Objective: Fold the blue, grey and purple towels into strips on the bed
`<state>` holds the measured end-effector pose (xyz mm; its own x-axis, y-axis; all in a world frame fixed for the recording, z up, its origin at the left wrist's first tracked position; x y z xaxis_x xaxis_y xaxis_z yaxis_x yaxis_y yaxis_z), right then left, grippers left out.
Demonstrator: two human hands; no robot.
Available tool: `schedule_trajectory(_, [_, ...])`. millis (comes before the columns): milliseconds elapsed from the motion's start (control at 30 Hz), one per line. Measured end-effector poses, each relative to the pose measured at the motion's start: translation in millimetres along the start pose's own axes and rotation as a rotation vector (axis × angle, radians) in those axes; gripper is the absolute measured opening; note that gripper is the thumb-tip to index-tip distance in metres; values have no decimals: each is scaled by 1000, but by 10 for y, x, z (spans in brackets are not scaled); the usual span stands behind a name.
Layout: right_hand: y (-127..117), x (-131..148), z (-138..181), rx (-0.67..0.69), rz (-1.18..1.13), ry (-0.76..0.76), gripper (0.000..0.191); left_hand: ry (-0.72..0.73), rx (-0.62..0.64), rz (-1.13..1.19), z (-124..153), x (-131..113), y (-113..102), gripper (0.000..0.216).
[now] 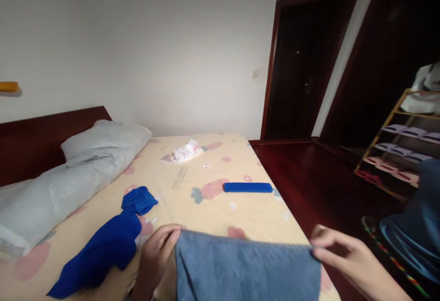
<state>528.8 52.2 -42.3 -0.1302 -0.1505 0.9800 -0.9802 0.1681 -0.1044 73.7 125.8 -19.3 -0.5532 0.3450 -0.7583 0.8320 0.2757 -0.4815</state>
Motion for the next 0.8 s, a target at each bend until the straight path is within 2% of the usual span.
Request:
schedule_trajectory(100, [166,-377,-639,0,-75,97,38,-24,92,97,-502,406,660,33])
schedule_trajectory(200, [371,-1033,-1229,-26,-175,171,47,-48,147,84,-869,955,1255,34])
schedule_trajectory(267, [463,-1513,-1533,-126,-120,239,47,-83,168,47,-1024,1339,1598,34])
schedule_trajectory(333, [564,-1921,-1762,-189,-70,286,39,-132,168,5,-1119,1688,1887,31])
schedule_trajectory(433, [683,-2335,-1993,-236,9,298,24,-196,165,-49,-1203,2080,2223,23])
schedule_trajectory(533, [746,-2523,-2094,-241,167,293,19,-250,166,-116,-1235,2284,2417,15])
schedule_trajectory(633, [745,-2524,-1967,-238,293,290,27,-293,124,-207,-1099,2271,2394,18])
schedule_trajectory(700, [712,-2460,-1682,-218,325,279,31,-294,91,-251,-858,2143,2260,21])
schedule_trajectory(733, [691,-2429,-1474,-190,332,281,34,-275,116,-287,-698,2052,2184,21])
schedule_trajectory(800, [643,-2395,-954,-108,346,316,40,-218,285,-418,-325,1867,2052,21])
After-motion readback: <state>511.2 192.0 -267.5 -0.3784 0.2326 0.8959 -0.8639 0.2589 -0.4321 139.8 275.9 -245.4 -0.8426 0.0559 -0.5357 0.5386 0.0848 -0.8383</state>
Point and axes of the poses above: each hand's wrist, its own z-axis away from the middle knuckle, its own y-axis out of the palm, x = y × z, the point moved 6 cm from there along -z, towards the middle knuckle, and after that the axes turned 11 degrees about -z, right-handed, at the moved point
